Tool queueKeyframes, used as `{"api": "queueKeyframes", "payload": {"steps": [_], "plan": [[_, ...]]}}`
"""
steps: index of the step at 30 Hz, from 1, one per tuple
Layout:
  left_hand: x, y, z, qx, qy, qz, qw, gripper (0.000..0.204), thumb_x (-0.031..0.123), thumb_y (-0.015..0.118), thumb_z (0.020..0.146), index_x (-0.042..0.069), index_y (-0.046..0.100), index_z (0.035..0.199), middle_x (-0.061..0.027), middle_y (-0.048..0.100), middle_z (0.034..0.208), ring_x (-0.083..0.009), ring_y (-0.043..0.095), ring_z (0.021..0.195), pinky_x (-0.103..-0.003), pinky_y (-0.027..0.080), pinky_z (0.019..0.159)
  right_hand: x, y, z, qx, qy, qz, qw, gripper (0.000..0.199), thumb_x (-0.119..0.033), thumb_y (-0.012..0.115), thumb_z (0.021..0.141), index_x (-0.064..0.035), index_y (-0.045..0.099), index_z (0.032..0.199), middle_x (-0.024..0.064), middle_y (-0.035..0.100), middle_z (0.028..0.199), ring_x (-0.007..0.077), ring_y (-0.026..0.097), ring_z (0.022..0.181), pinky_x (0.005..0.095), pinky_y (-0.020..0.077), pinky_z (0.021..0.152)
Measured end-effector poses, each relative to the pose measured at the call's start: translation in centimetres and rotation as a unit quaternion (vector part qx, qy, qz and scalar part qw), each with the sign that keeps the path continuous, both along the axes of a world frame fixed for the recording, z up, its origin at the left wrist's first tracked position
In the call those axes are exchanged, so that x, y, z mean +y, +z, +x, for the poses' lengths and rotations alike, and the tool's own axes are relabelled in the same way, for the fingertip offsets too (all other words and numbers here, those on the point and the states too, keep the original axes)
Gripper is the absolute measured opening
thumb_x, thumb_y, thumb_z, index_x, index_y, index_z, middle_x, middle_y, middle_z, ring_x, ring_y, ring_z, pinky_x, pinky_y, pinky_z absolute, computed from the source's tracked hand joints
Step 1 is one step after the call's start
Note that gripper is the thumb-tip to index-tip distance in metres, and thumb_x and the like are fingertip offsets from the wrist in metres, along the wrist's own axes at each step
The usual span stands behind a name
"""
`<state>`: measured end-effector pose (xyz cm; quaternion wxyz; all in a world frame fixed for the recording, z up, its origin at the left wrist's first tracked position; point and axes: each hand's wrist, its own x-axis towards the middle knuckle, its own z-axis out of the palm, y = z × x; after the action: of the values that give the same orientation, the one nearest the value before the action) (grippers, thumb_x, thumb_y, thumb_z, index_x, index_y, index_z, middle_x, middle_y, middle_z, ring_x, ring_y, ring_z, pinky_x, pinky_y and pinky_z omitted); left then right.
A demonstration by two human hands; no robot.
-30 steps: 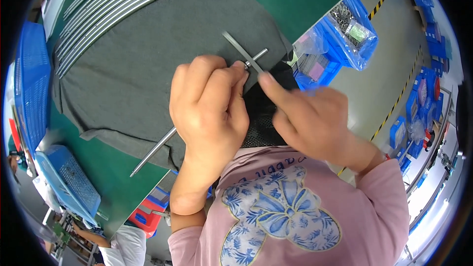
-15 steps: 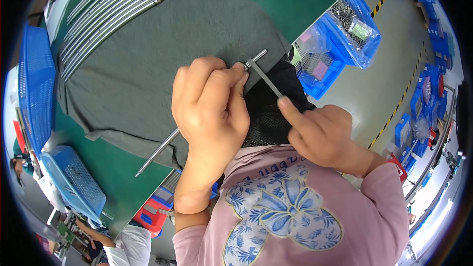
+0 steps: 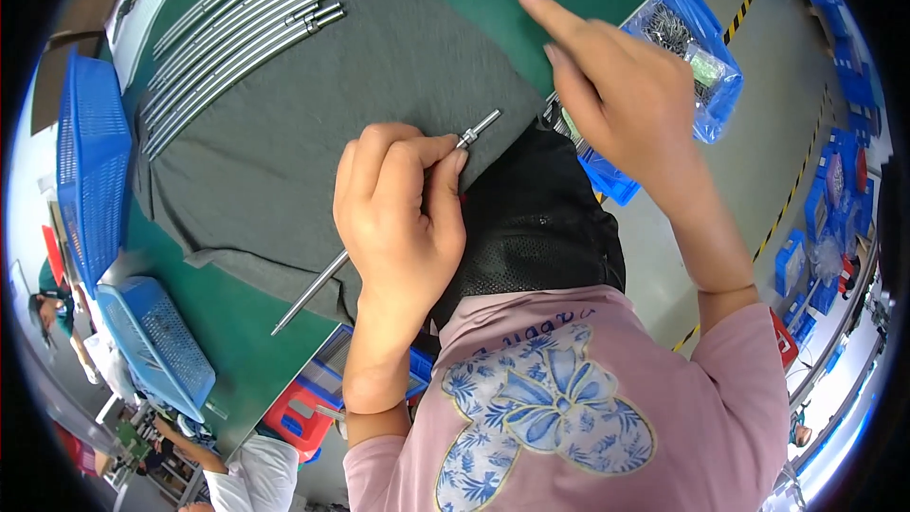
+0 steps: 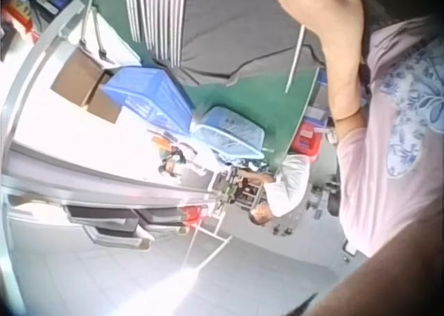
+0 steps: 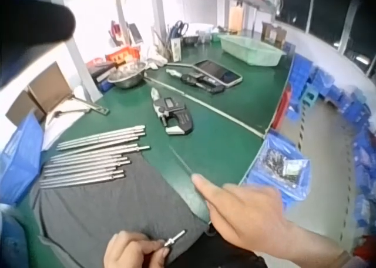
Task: The recorder is using a digital micrometer to measure the diameter of several metal rods and using a file to refine the ends of the rods.
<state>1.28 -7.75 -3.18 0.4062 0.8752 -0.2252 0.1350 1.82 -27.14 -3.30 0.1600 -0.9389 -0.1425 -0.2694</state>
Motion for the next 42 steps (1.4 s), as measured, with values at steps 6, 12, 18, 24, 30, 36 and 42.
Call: {"api": "queueKeyframes", "payload": {"steps": [6, 12, 18, 24, 30, 36, 42], "plan": [[-0.1, -0.1, 0.0, -0.014, -0.003, 0.017, 1.0, 0.014, -0.002, 0.064, 0.062, 0.004, 0.054, 0.069, -0.0067, 0.05, 0.07, -0.0223, 0.046, 0.06, -0.031, 0.036, 0.052, 0.2, 0.5, 0.9, 0.0, -0.039, -0.027, 0.999, 0.029, -0.012, 0.061, 0.069, -0.0128, 0.061, 0.097, 0.0012, 0.05, 0.059, 0.0177, 0.051, 0.05, 0.0276, 0.0389, 0.043], [0.1, 0.0, -0.3, -0.022, 0.003, 0.021, 1.0, 0.014, -0.001, 0.064, 0.063, 0.004, 0.054, 0.07, -0.0065, 0.049, 0.071, -0.0227, 0.046, 0.06, -0.031, 0.037, 0.053, 2.5, -1.1, -4.6, 0.154, -0.091, 0.251, 0.951, 0.02, -0.021, 0.066, 0.068, -0.0043, 0.057, 0.072, 0.0053, 0.054, 0.061, 0.0143, 0.055, 0.053, 0.0245, 0.0433, 0.049], [0.3, -0.3, -0.8, -0.031, 0.003, 0.016, 0.999, 0.014, -0.001, 0.064, 0.063, 0.004, 0.054, 0.072, -0.006, 0.049, 0.071, -0.0224, 0.046, 0.06, -0.031, 0.037, 0.052, 4.8, -1.3, -5.1, 0.137, -0.055, 0.396, 0.906, 0.016, -0.017, 0.067, 0.068, -0.0042, 0.057, 0.07, 0.0048, 0.054, 0.061, 0.0155, 0.054, 0.051, 0.0242, 0.0422, 0.047], [-1.3, -0.4, 0.0, -0.041, -0.011, 0.001, 0.999, 0.014, -0.001, 0.063, 0.063, 0.004, 0.055, 0.072, -0.006, 0.048, 0.071, -0.0231, 0.045, 0.061, -0.032, 0.037, 0.052, 4.7, -0.9, -2.0, 0.044, -0.015, 0.21, 0.977, 0.01, -0.012, 0.065, 0.066, -0.0082, 0.056, 0.062, 0.0038, 0.048, 0.058, 0.0211, 0.048, 0.046, 0.0302, 0.0358, 0.041], [-0.3, 0.2, 1.2, -0.057, -0.005, -0.004, 0.998, 0.011, -0.001, 0.061, 0.064, 0.003, 0.053, 0.071, -0.0088, 0.048, 0.071, -0.0257, 0.046, 0.062, -0.034, 0.037, 0.053, 3.4, 1.1, -2.1, 0.032, -0.097, 0.053, 0.993, 0.013, -0.012, 0.067, 0.062, -0.0087, 0.055, 0.063, 0.004, 0.048, 0.057, 0.0225, 0.048, 0.048, 0.0311, 0.0371, 0.043], [0.4, -0.3, -0.3, -0.067, -0.009, -0.053, 0.996, 0.007, 0.009, 0.056, 0.062, 0.005, 0.05, 0.064, -0.0103, 0.046, 0.067, -0.0276, 0.045, 0.062, -0.037, 0.037, 0.054, 4.3, 2.6, -2.2, 0.168, -0.056, 0.234, 0.956, 0.018, -0.012, 0.06, 0.072, -0.0031, 0.045, 0.068, 0.0016, 0.035, 0.057, 0.0106, 0.03, 0.052, 0.0271, 0.0256, 0.044], [0.9, 0.8, -1.9, -0.124, -0.002, -0.124, 0.985, 0.015, 0.008, 0.06, 0.065, 0.001, 0.048, 0.071, -0.0101, 0.042, 0.077, -0.0269, 0.044, 0.072, -0.036, 0.038, 0.06, 1.4, -0.4, -0.5, 0.383, 0.149, 0.486, 0.772, 0.026, -0.019, 0.042, 0.088, -0.0089, 0.038, 0.064, -0.0041, 0.033, 0.052, 0.0011, 0.027, 0.04, 0.0169, 0.017, 0.032]]}}
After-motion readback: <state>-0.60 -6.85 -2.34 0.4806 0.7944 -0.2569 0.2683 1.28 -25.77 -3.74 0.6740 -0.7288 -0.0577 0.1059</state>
